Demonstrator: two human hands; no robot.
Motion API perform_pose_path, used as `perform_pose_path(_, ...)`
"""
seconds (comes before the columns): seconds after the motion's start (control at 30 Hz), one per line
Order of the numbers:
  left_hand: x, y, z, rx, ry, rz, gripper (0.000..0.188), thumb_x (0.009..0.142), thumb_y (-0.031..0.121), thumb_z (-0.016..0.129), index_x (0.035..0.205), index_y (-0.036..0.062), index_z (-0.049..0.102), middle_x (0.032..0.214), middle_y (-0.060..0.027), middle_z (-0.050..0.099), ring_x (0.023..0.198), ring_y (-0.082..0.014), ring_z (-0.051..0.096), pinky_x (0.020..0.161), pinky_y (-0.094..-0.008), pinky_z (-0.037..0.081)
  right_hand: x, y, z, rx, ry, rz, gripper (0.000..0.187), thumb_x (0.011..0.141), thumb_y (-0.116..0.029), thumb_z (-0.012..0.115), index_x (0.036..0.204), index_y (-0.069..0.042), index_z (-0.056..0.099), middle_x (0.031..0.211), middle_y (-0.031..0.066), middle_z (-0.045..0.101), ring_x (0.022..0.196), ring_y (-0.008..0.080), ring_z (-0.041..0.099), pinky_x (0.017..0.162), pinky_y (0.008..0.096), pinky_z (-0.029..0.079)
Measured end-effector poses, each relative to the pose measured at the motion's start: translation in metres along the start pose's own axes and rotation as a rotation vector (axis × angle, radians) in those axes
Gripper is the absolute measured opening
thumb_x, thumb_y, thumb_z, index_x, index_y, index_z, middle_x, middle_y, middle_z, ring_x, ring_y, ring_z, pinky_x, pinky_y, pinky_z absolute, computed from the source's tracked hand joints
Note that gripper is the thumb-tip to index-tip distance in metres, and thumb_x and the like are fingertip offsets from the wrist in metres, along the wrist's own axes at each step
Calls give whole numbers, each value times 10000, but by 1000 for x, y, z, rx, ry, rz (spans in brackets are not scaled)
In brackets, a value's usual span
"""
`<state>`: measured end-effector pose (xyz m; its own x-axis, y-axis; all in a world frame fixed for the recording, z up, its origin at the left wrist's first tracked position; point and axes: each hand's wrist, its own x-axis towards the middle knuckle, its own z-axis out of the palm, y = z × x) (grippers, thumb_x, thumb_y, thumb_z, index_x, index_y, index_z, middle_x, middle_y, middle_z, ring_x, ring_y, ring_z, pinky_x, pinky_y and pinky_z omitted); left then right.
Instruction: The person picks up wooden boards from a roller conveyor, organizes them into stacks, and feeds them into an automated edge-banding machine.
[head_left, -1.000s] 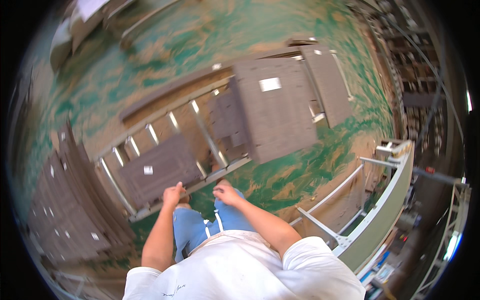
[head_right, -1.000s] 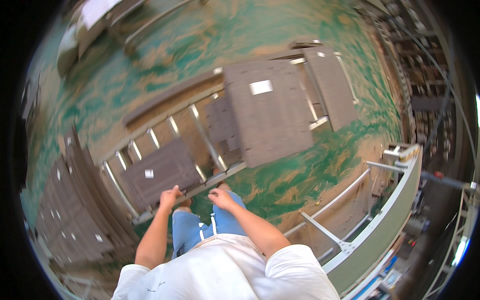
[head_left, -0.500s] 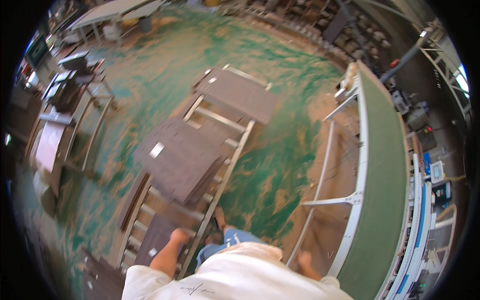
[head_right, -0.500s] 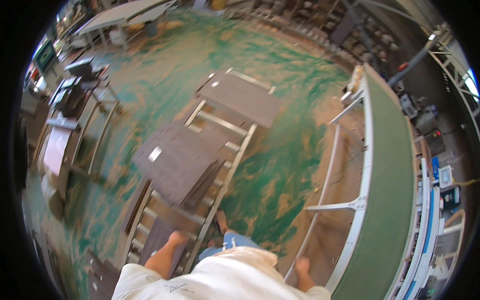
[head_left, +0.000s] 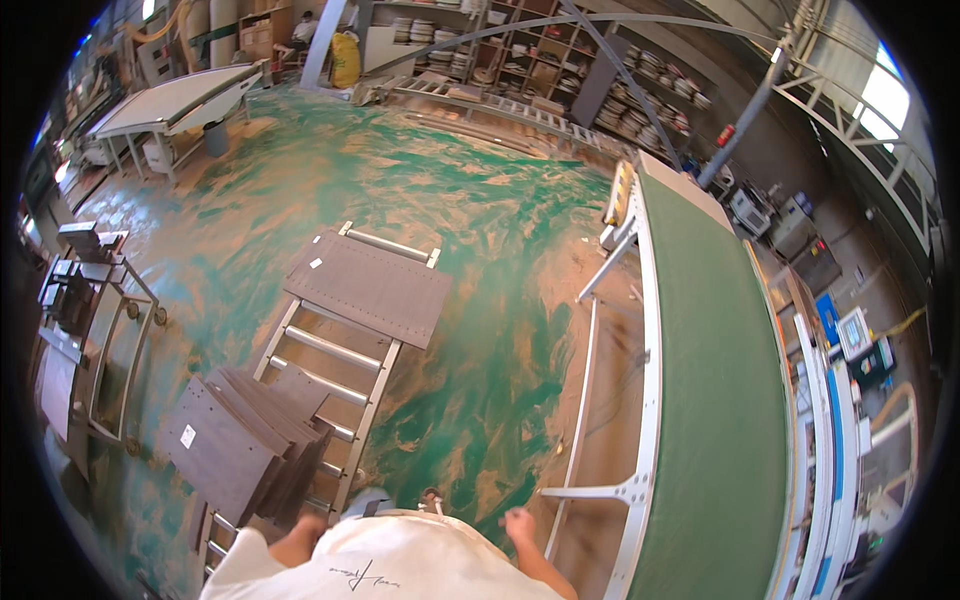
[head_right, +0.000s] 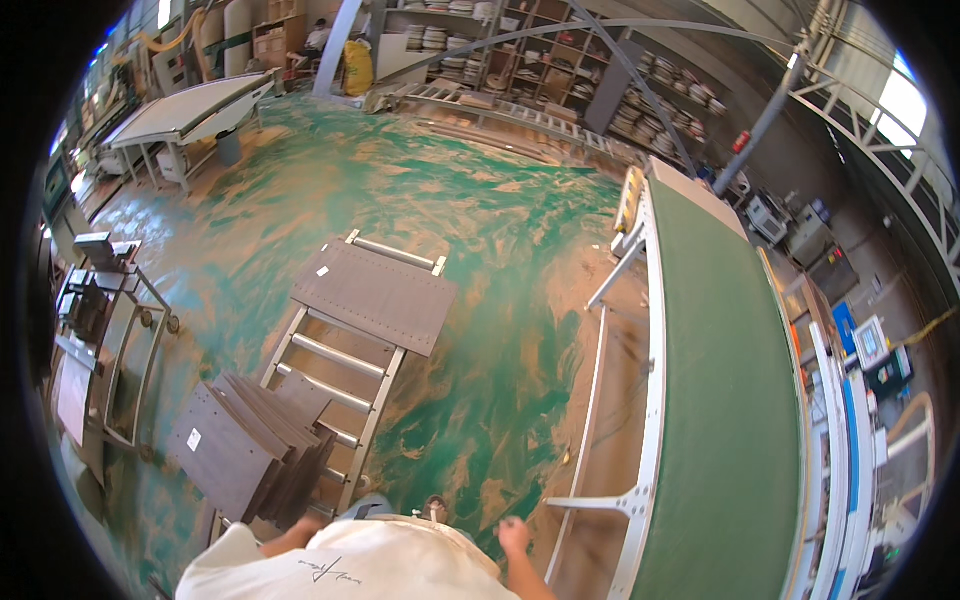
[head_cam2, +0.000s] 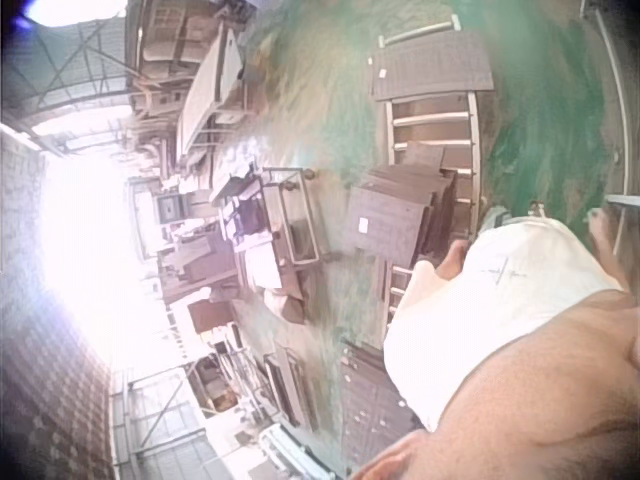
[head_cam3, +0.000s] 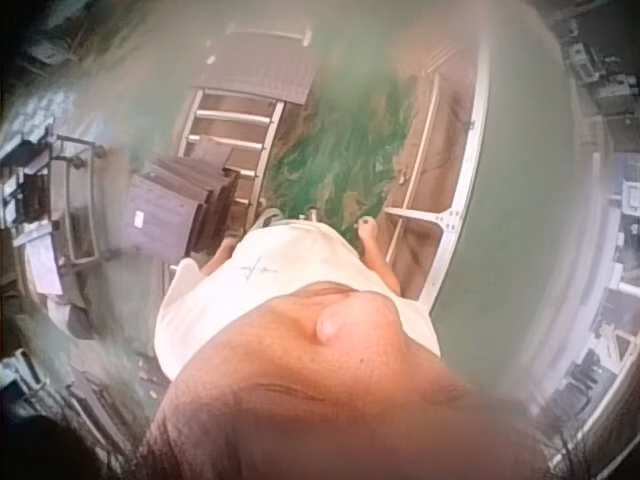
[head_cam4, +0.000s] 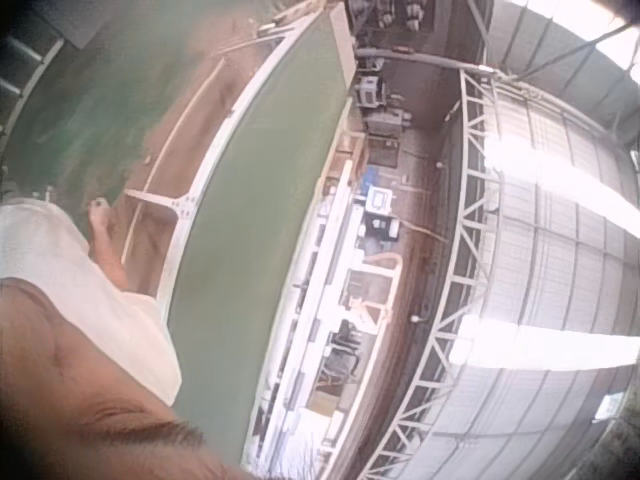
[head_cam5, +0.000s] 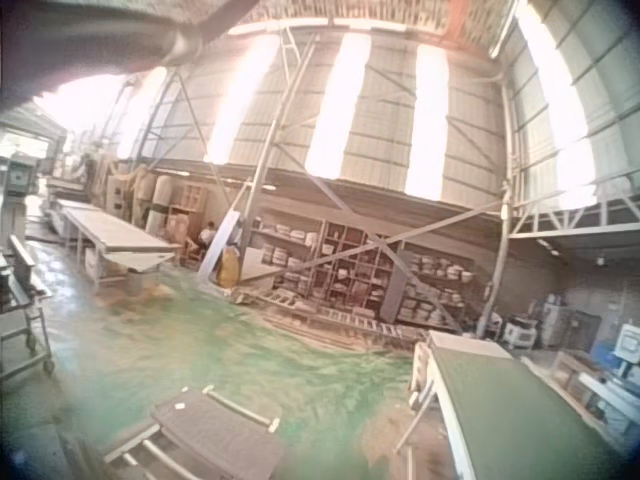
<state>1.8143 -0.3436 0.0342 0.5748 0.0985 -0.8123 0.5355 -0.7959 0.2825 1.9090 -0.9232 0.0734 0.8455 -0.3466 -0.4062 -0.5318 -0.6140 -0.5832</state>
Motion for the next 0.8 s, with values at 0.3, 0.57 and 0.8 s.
perform_pose_path(0.3,150,357,-288,-586,204,106,354,845,386,739,897,39,784,965,-166,762,914,-301,741,832,-385,574,285,-287,-97,21,-161,-117,268,949,-233,657,1078,-5,714,827,94,766,729,156,690,697,316,545)
perform_pose_path(0.57,380,485,-346,-72,197,194,452,784,451,665,905,29,775,962,-187,750,923,-318,728,819,-417,567,398,-142,-175,-541,-138,-56,374,916,-414,592,1022,-93,753,1025,176,735,950,387,692,879,481,536)
perform_pose_path(0.8,494,556,-459,-214,-129,-57,395,899,403,701,918,17,780,881,-91,776,740,-225,731,681,-372,578,432,-229,-126,-208,-84,400,272,868,-315,618,855,-82,758,931,194,725,924,382,685,810,471,537)
